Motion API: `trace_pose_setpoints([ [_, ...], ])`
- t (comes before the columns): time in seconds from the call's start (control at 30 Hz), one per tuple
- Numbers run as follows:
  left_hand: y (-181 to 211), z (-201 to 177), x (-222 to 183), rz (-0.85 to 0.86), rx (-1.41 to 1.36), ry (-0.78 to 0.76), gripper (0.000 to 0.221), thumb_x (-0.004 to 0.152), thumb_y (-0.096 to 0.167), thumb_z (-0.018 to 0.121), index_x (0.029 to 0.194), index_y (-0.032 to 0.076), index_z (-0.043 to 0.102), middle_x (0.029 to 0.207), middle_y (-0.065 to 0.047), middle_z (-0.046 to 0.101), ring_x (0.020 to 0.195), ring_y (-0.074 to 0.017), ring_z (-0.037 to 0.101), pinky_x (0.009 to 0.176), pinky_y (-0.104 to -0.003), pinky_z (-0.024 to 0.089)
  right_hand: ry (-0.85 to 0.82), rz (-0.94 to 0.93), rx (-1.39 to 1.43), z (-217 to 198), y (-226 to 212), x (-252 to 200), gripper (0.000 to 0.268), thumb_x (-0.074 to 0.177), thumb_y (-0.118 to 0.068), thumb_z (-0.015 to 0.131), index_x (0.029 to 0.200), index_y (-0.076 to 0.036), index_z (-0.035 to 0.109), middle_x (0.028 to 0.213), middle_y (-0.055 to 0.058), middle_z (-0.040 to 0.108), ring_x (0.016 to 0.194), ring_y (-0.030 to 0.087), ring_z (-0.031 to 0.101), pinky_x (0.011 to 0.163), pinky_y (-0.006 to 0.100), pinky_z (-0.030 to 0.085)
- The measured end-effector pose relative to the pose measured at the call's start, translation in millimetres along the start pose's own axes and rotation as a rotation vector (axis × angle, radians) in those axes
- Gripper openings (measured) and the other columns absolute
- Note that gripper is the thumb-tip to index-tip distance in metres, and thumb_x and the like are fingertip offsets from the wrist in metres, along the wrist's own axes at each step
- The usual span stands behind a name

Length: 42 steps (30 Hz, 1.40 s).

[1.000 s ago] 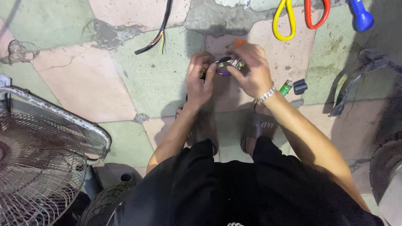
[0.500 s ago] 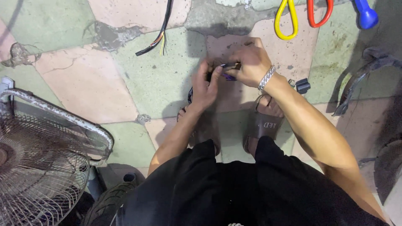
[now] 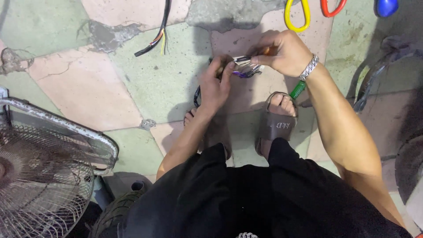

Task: Modifying a motorcycle wiring harness by stripping wires, twisting them together, and using a lighter and scissors for insulation and cutting.

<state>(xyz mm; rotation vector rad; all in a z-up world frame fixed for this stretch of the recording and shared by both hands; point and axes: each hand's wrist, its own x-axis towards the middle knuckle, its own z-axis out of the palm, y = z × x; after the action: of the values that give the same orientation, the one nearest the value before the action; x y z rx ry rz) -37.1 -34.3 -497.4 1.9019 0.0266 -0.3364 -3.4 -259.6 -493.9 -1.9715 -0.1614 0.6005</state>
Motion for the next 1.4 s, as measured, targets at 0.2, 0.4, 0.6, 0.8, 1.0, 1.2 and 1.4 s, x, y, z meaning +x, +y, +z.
trace_pose_setpoints([
  [0.2, -1.1, 0.0, 2.4, -0.060, 0.016, -0.001, 0.012, 0.096, 0.012, 0.067, 0.104, 0.004, 0.070, 0.065, 0.003, 0.049, 0.057, -0.0102, 0.040, 0.052, -0.026, 0.034, 0.083, 0.017, -0.001, 8.7, 1.9, -2.0, 0.015, 0.085, -0.002, 0.082, 0.100, 0.000, 0.079, 0.082, 0.008, 0.070, 0.063, 0.016, 0.057, 0.061, 0.028, 0.048],
  [0.4, -0.1, 0.4, 2.7, 0.042, 0.042, 0.031, 0.009, 0.093, 0.006, 0.070, 0.102, 0.004, 0.068, 0.066, 0.000, 0.053, 0.056, -0.0118, 0.041, 0.052, -0.027, 0.035, 0.095, 0.028, 0.038, 12.5, 7.1, -3.1, 0.016, 0.085, 0.000, 0.083, 0.101, 0.001, 0.079, 0.084, 0.007, 0.069, 0.066, 0.015, 0.058, 0.063, 0.027, 0.049],
  [0.6, -6.9, 2.5, 5.5, -0.013, -0.001, 0.032, 0.010, 0.096, 0.007, 0.069, 0.105, 0.003, 0.070, 0.060, 0.004, 0.052, 0.052, -0.0080, 0.038, 0.050, -0.023, 0.032, 0.525, -0.136, -0.380, -4.9, 19.8, -43.1, 0.026, 0.097, 0.003, 0.085, 0.121, 0.009, 0.078, 0.100, 0.019, 0.073, 0.075, 0.027, 0.059, 0.067, 0.036, 0.047],
  [0.8, -9.0, 4.8, 3.1, -0.016, 0.001, 0.077, 0.016, 0.102, 0.022, 0.065, 0.105, 0.007, 0.069, 0.065, -0.008, 0.064, 0.061, -0.0181, 0.058, 0.058, -0.036, 0.047, 0.267, 0.966, -0.633, 62.1, 119.0, -135.7, 0.062, 0.087, -0.055, 0.083, 0.119, -0.009, 0.055, 0.098, 0.022, 0.074, 0.094, 0.046, 0.073, 0.077, 0.058, 0.057],
  [1.0, -12.4, 17.0, -7.4, 0.061, 0.045, 0.186, 0.018, 0.103, 0.028, 0.064, 0.096, 0.012, 0.067, 0.066, -0.007, 0.065, 0.061, -0.0203, 0.065, 0.056, -0.030, 0.047, 0.570, 0.675, -0.609, 84.3, 90.7, -136.1, 0.043, 0.089, -0.033, 0.081, 0.123, -0.012, 0.065, 0.093, 0.022, 0.075, 0.087, 0.046, 0.073, 0.075, 0.056, 0.056],
  [1.2, 7.1, 26.1, -14.6, 0.080, 0.143, 0.179, 0.020, 0.104, 0.028, 0.060, 0.103, 0.009, 0.065, 0.069, -0.011, 0.068, 0.065, -0.0309, 0.071, 0.055, -0.037, 0.053, 0.833, 0.099, -0.472, 72.4, 49.3, -105.8, 0.041, 0.106, -0.005, 0.047, 0.145, 0.008, 0.049, 0.103, 0.026, 0.058, 0.094, 0.044, 0.064, 0.077, 0.049, 0.055],
  [1.4, -30.2, 51.0, -19.3, 0.081, -0.056, 0.137, 0.014, 0.105, 0.020, 0.059, 0.105, 0.008, 0.065, 0.072, -0.007, 0.072, 0.071, -0.0288, 0.076, 0.058, -0.035, 0.058, 0.596, -0.119, 0.004, 50.9, -23.8, -70.1, 0.037, 0.111, -0.003, 0.032, 0.134, 0.016, 0.054, 0.093, 0.021, 0.060, 0.083, 0.035, 0.065, 0.076, 0.045, 0.055],
])
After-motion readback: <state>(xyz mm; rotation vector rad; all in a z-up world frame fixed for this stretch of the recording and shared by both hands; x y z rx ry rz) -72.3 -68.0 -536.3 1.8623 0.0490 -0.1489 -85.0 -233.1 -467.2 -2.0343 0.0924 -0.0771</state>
